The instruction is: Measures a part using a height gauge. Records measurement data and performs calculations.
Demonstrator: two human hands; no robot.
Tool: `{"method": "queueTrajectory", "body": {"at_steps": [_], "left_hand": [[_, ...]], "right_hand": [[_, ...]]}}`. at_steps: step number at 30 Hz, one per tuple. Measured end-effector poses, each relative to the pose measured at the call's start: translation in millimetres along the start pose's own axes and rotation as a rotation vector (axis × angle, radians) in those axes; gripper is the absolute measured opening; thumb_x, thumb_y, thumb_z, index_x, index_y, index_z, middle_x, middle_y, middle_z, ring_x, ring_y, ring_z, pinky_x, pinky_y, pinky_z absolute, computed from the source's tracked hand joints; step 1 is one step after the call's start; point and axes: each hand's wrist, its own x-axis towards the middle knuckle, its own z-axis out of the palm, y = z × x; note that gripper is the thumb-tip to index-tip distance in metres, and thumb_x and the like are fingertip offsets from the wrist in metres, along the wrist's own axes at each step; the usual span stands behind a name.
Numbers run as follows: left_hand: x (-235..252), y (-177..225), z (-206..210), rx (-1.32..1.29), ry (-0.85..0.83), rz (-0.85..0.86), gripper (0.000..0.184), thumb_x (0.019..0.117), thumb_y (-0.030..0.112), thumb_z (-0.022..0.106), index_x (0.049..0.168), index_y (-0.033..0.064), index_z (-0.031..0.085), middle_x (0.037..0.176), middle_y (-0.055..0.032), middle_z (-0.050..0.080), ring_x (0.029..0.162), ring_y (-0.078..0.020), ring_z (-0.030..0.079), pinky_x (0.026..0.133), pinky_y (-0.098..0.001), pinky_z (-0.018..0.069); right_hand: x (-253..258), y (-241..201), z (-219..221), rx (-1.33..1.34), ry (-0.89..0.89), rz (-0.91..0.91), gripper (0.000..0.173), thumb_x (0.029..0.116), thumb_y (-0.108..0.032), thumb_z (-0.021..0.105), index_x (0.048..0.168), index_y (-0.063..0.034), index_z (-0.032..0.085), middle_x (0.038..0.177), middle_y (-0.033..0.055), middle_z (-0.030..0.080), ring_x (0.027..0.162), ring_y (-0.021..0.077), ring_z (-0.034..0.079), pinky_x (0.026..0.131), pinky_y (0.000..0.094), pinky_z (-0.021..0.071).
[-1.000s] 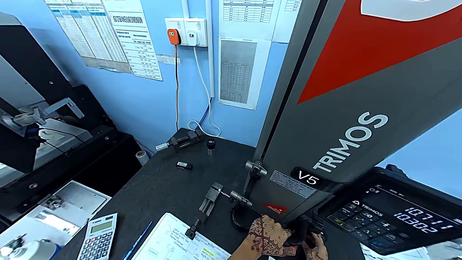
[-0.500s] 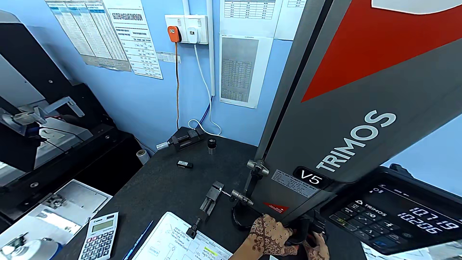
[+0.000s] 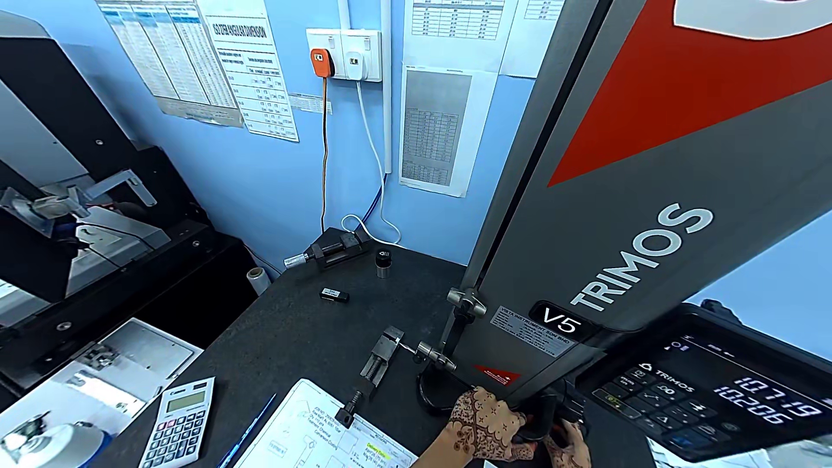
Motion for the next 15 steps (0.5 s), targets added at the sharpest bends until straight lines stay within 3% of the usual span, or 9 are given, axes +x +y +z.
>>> {"method": "queueTrajectory", "body": {"at_steps": [10, 11, 13, 15], "left_hand": [[-8.8, 1.4, -4.5, -0.012, 0.041, 0.009, 0.057, 0.1051, 0.053, 0.039, 0.136, 0.0113, 0.063, 0.119, -0.022, 0.07, 0.113, -0.0413, 0.065, 0.098, -0.0582, 0.0452], [-6.7, 0.0, -2.2, -0.007, 0.043, 0.016, 0.057, 0.1049, 0.053, 0.039, 0.135, 0.0111, 0.063, 0.118, -0.022, 0.07, 0.112, -0.0418, 0.065, 0.097, -0.0592, 0.0457], [-1.2, -2.8, 2.8, 0.003, 0.043, 0.032, 0.057, 0.1047, 0.054, 0.039, 0.134, 0.0109, 0.062, 0.117, -0.0224, 0.07, 0.111, -0.0429, 0.066, 0.096, -0.0611, 0.0462], [0.7, -5.6, 13.2, 0.02, 0.144, 0.057, 0.058, 0.1035, 0.055, 0.04, 0.131, 0.011, 0.065, 0.111, -0.0219, 0.072, 0.107, -0.0429, 0.067, 0.096, -0.06, 0.0463]], "right_hand": [[2.2, -1.0, -2.5, 0.016, -0.027, 0.015, 0.048, 0.0832, -0.004, 0.074, 0.125, 0.0169, 0.06, 0.131, 0.0376, 0.056, 0.118, 0.0385, 0.06, 0.102, 0.0445, 0.0489], [3.5, -1.5, -5.1, 0.057, -0.034, 0.04, 0.043, 0.0875, -0.002, 0.069, 0.125, 0.0157, 0.06, 0.13, 0.0345, 0.058, 0.118, 0.0342, 0.061, 0.103, 0.0426, 0.0488], [7.7, -7.5, -11.5, 0.234, 0.006, 0.134, 0.034, 0.1027, -0.008, 0.047, 0.127, 0.0125, 0.058, 0.123, 0.0226, 0.065, 0.113, 0.0187, 0.064, 0.101, 0.0341, 0.0511], [17.2, -17.5, -20.4, 0.42, 0.057, 0.272, 0.053, 0.1116, -0.03, 0.023, 0.141, 0.0088, 0.043, 0.122, 0.016, 0.062, 0.103, 0.0129, 0.065, 0.091, 0.033, 0.055]]}}
